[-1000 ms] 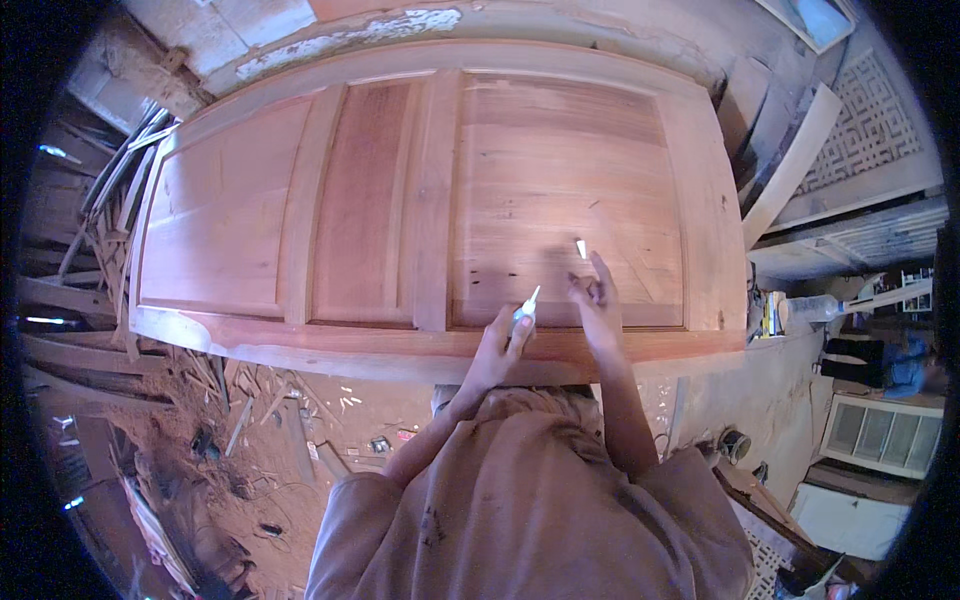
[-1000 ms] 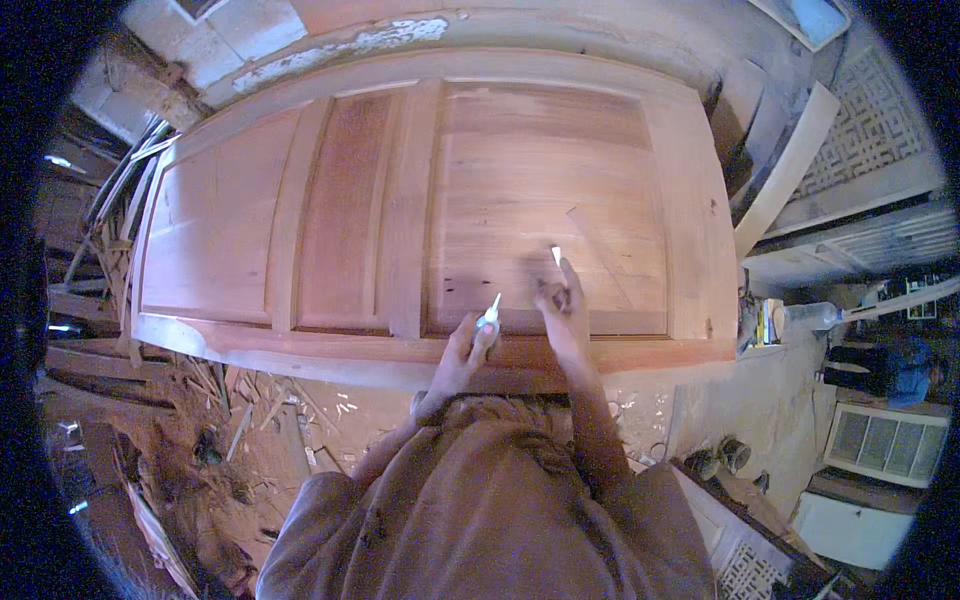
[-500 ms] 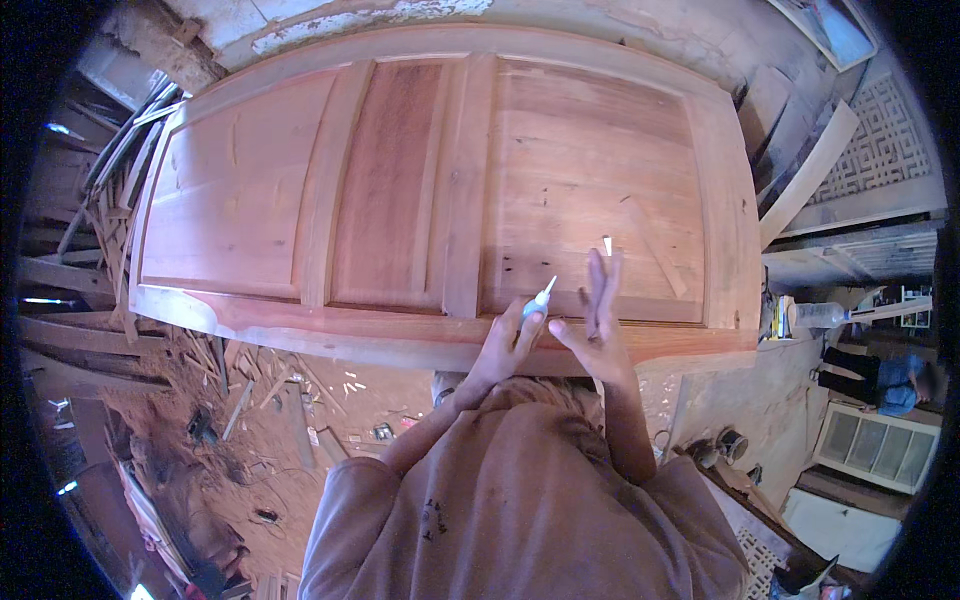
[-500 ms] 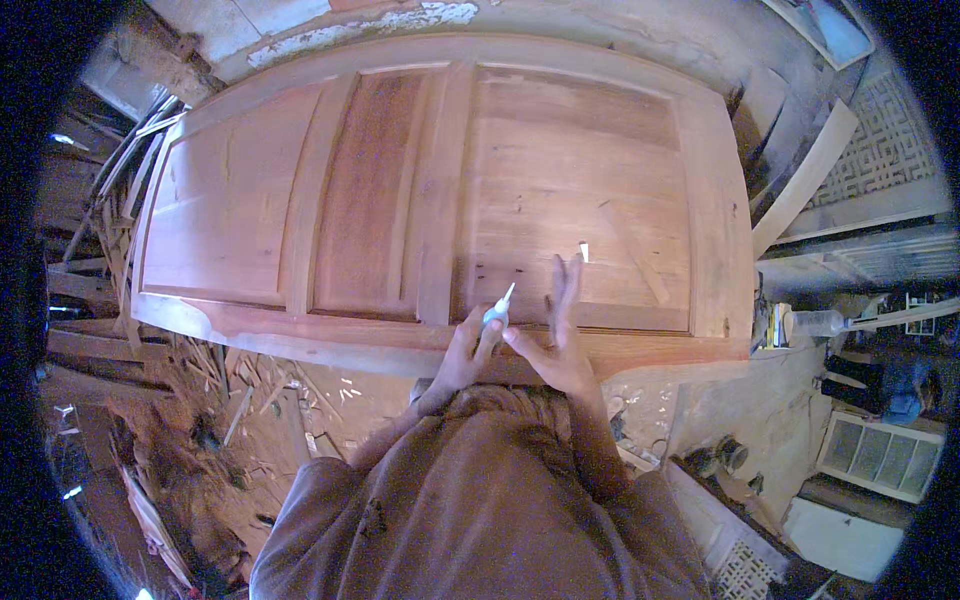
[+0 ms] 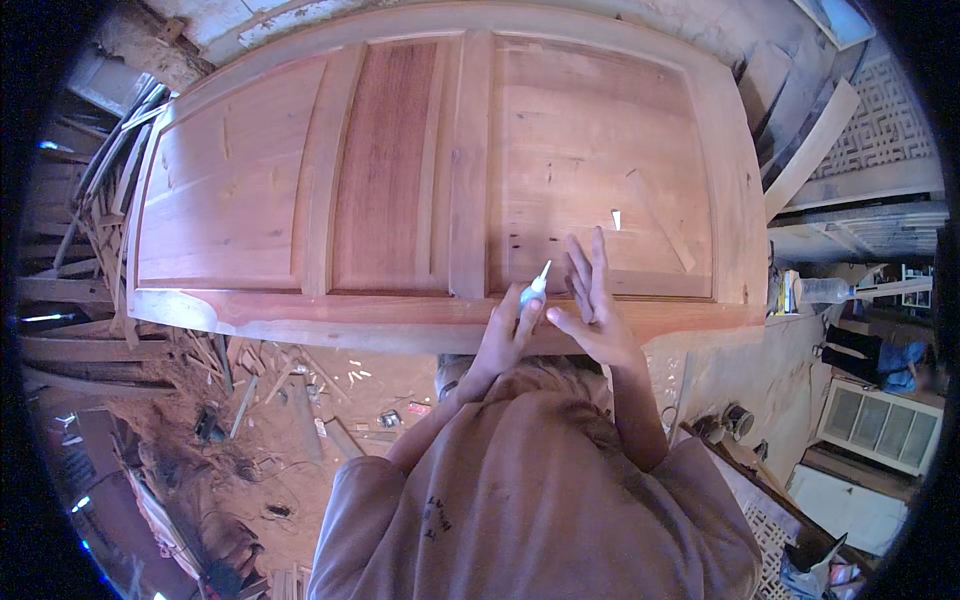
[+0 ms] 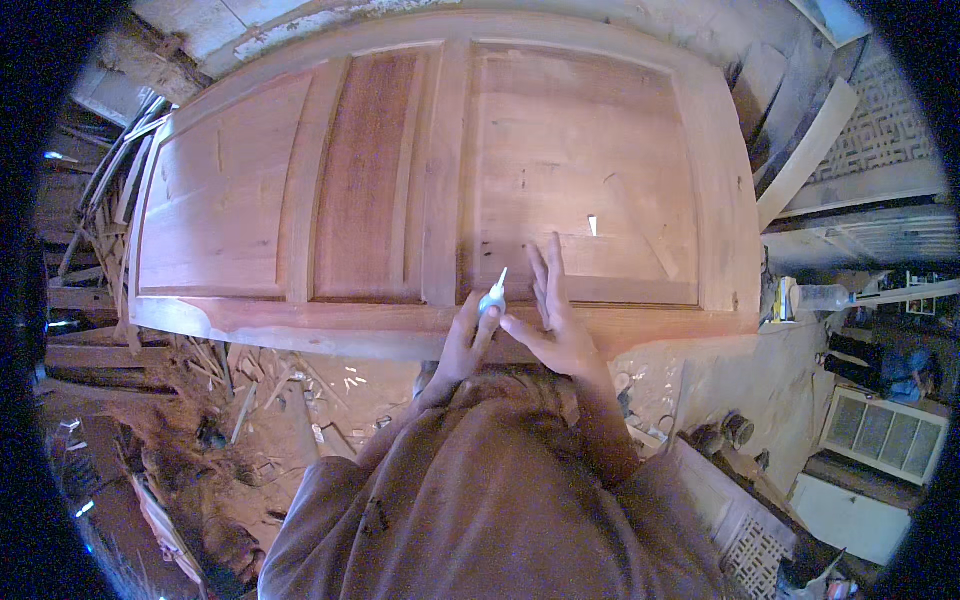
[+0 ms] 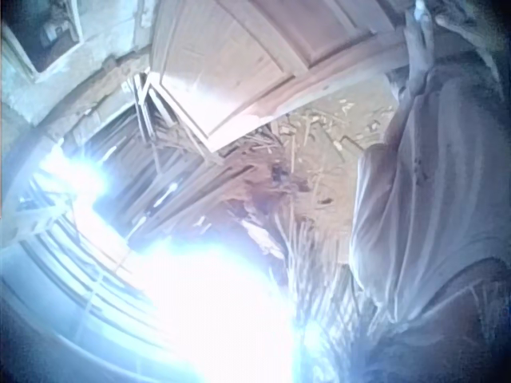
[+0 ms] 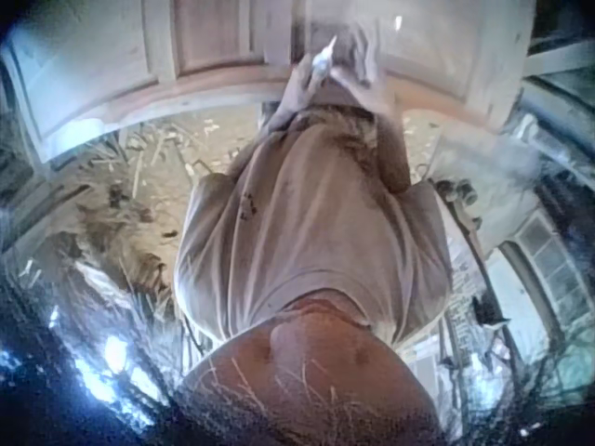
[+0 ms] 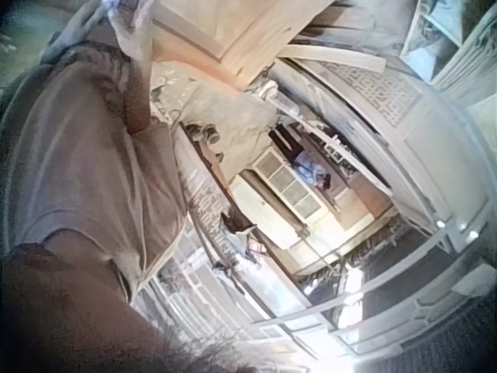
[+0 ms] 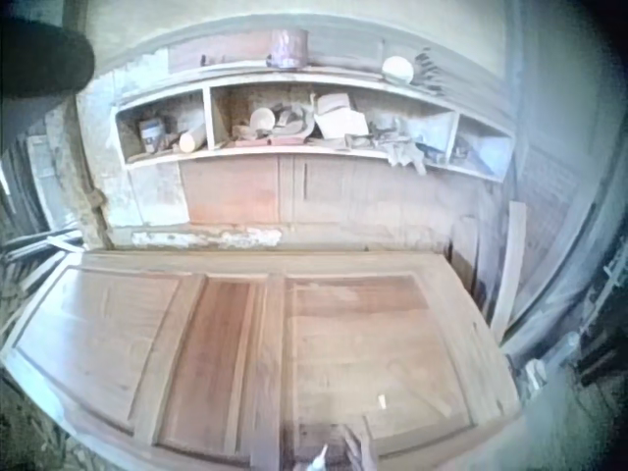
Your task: The person applies adhesive from a bottle onto the surface of a wooden door and then spreads it using a putty knife.
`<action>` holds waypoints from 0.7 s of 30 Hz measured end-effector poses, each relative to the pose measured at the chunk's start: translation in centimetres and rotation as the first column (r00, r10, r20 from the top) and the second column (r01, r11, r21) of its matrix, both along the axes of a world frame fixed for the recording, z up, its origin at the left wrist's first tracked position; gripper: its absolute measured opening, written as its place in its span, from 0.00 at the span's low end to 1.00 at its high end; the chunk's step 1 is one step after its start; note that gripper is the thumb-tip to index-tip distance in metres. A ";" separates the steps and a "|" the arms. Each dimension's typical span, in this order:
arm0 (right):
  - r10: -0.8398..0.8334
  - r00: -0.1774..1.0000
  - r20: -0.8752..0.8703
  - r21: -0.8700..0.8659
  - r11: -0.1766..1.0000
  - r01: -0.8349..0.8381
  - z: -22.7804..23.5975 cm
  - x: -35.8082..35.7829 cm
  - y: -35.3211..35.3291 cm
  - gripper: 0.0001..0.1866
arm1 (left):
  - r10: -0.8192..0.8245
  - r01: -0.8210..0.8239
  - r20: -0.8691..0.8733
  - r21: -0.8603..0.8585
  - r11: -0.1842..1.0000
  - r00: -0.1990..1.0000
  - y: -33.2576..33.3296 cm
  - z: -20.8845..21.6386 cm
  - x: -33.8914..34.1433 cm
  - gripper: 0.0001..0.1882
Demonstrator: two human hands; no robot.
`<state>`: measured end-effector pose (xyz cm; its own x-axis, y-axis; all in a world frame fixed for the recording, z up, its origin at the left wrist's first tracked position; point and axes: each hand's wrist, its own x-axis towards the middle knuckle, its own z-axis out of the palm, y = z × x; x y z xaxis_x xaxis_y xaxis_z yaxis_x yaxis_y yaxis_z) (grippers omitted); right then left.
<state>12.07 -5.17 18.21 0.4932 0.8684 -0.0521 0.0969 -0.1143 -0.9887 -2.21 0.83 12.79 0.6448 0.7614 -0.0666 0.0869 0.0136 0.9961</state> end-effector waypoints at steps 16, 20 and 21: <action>0.016 0.999 -0.042 0.111 0.994 -0.011 -0.5 -1.0 -0.2 0.47 | 0.015 -0.014 0.021 -0.044 0.999 1.000 -1.1 -1.0 -1.2 0.13; -0.145 0.978 0.150 -0.034 0.988 0.151 0.0 0.5 -0.7 0.45 | -0.013 0.012 -0.018 -0.077 0.997 1.000 -1.1 0.0 -1.6 0.13; -0.123 0.992 0.037 -0.096 0.987 0.126 0.1 0.4 -0.7 0.46 | -0.010 0.009 -0.015 -0.104 0.995 1.000 -1.0 0.1 -1.7 0.13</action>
<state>12.51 -5.86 18.35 0.5995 0.7917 -0.1172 0.1060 -0.2237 -0.9689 -3.94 -0.20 12.86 0.6502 0.7437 -0.1554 0.1032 0.1162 0.9878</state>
